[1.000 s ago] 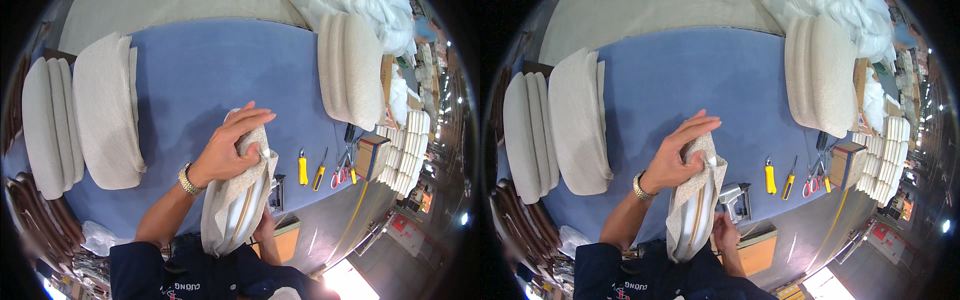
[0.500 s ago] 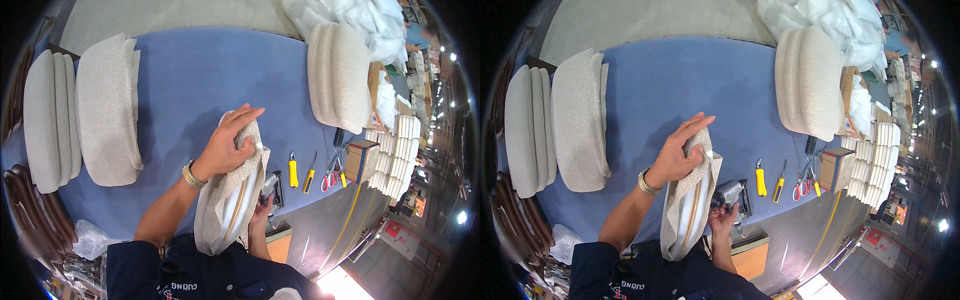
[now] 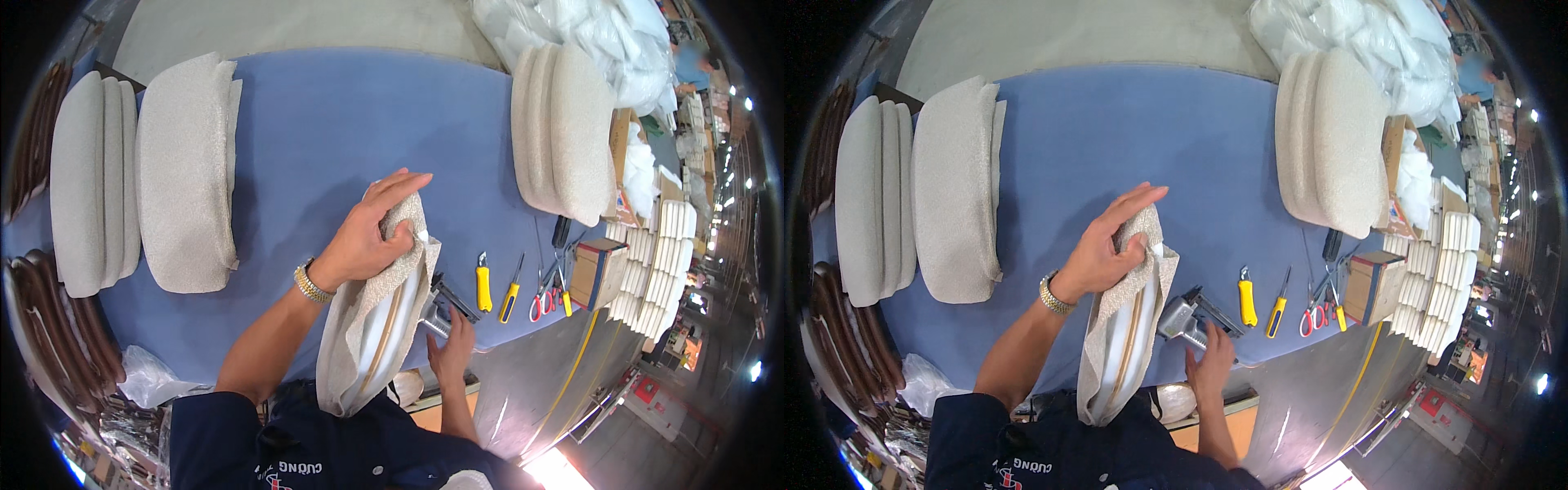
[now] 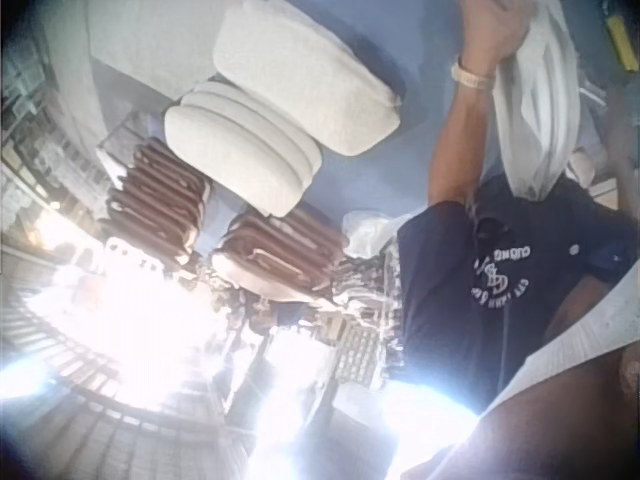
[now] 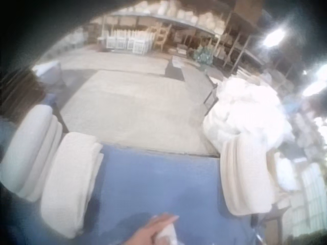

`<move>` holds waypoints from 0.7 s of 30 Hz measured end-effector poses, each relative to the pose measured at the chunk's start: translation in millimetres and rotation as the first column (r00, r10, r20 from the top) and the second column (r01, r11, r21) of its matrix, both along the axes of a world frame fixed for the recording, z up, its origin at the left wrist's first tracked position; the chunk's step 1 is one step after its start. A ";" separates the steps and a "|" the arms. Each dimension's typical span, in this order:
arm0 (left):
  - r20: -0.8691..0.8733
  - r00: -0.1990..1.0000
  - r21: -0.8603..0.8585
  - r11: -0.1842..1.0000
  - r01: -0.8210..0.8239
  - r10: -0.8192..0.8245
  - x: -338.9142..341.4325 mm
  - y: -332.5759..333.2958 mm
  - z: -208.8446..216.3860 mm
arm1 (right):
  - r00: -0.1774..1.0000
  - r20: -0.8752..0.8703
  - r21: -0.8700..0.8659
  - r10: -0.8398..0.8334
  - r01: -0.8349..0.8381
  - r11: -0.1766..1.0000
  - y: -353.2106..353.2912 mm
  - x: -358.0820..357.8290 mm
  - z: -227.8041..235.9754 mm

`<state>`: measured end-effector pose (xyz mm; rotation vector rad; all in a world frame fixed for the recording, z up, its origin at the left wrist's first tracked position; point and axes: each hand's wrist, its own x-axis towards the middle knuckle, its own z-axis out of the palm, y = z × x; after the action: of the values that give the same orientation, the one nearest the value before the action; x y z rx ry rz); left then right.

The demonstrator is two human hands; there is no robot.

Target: The person staples fabric onto cushion frames using a pneumatic staple gun, trims excess fabric with a utility knife, and folds edges to secure the cover. The person handles multiple cushion pieces, aligns fabric, and uses tools to fasten and trim the material.

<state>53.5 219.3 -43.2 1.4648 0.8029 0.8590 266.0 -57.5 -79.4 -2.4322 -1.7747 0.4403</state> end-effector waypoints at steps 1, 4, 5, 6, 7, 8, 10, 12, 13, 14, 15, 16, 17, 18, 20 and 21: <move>0.006 1.000 0.007 1.000 0.004 -0.004 1.5 0.7 0.0 | 0.998 -0.065 -0.077 0.020 -0.025 0.997 6.6 2.3 -11.4; -0.003 1.000 0.023 1.000 0.010 -0.010 2.9 0.8 -2.9 | 0.970 -0.232 -0.208 0.074 -0.124 0.970 34.1 12.8 -35.0; -0.010 1.000 0.027 1.000 0.009 -0.008 3.1 1.2 -4.2 | 0.961 -0.260 -0.201 0.094 -0.150 0.968 42.4 20.7 -32.5; -0.016 1.000 0.035 0.999 0.002 -0.002 3.0 -2.1 -5.4 | 0.952 -0.287 -0.206 0.107 -0.170 0.964 43.9 24.1 -27.2; -0.011 1.000 0.055 0.998 -0.007 0.007 4.9 -1.1 -5.3 | 0.955 -0.286 -0.175 0.083 -0.137 0.975 52.0 27.1 -20.8; -0.007 1.000 0.075 0.997 -0.016 0.017 6.6 -0.3 -5.3 | 0.957 -0.286 -0.143 0.059 -0.103 0.984 60.5 28.9 -13.4; -0.001 1.000 0.045 0.999 -0.018 0.018 7.9 -1.5 -4.5 | 0.967 -0.248 -0.087 0.057 -0.081 0.993 76.0 43.6 -2.2; 0.011 1.000 0.028 1.000 -0.011 0.011 7.5 -2.5 -5.0 | 0.786 -0.599 -0.102 -0.150 0.111 0.989 87.7 68.4 18.5; 0.018 1.000 0.032 0.999 -0.003 0.002 8.1 -1.6 -5.2 | 0.629 -0.741 -0.133 -0.235 0.204 0.970 96.0 74.9 29.3; 0.027 1.000 0.030 1.000 0.000 -0.001 7.5 -0.3 -6.0 | 0.679 -0.715 -0.087 -0.165 0.148 0.985 114.3 69.2 55.1; 0.009 1.000 0.026 1.000 -0.010 0.010 6.3 -2.2 -6.3 | 0.715 -0.693 -0.047 -0.091 0.082 0.996 138.4 56.3 92.7; -0.009 1.000 0.030 1.000 -0.008 0.008 7.5 -3.3 -6.0 | 0.744 -0.668 -0.001 -0.020 0.026 1.000 157.8 45.9 122.3; -0.019 1.000 0.033 0.999 -0.006 0.007 8.2 -2.6 -5.0 | 0.766 -0.630 0.046 0.128 -0.128 0.991 175.0 39.2 142.3; -0.020 1.000 0.032 0.999 0.003 -0.002 8.2 -2.5 -4.5 | 0.765 -0.583 0.081 0.272 -0.278 0.957 190.1 33.7 159.5; -0.023 1.000 0.036 0.999 0.014 -0.013 5.1 -0.4 -3.6 | 0.733 -0.508 0.086 0.453 -0.480 0.873 214.6 20.0 184.1; -0.021 1.000 0.031 0.999 0.020 -0.019 4.9 0.0 -3.1 | 0.721 -0.487 0.066 0.493 -0.532 0.844 223.5 10.0 190.5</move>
<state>58.5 219.4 -46.3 1.5088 0.7927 0.8465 276.0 166.0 111.1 -1.5907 -2.1694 1.0827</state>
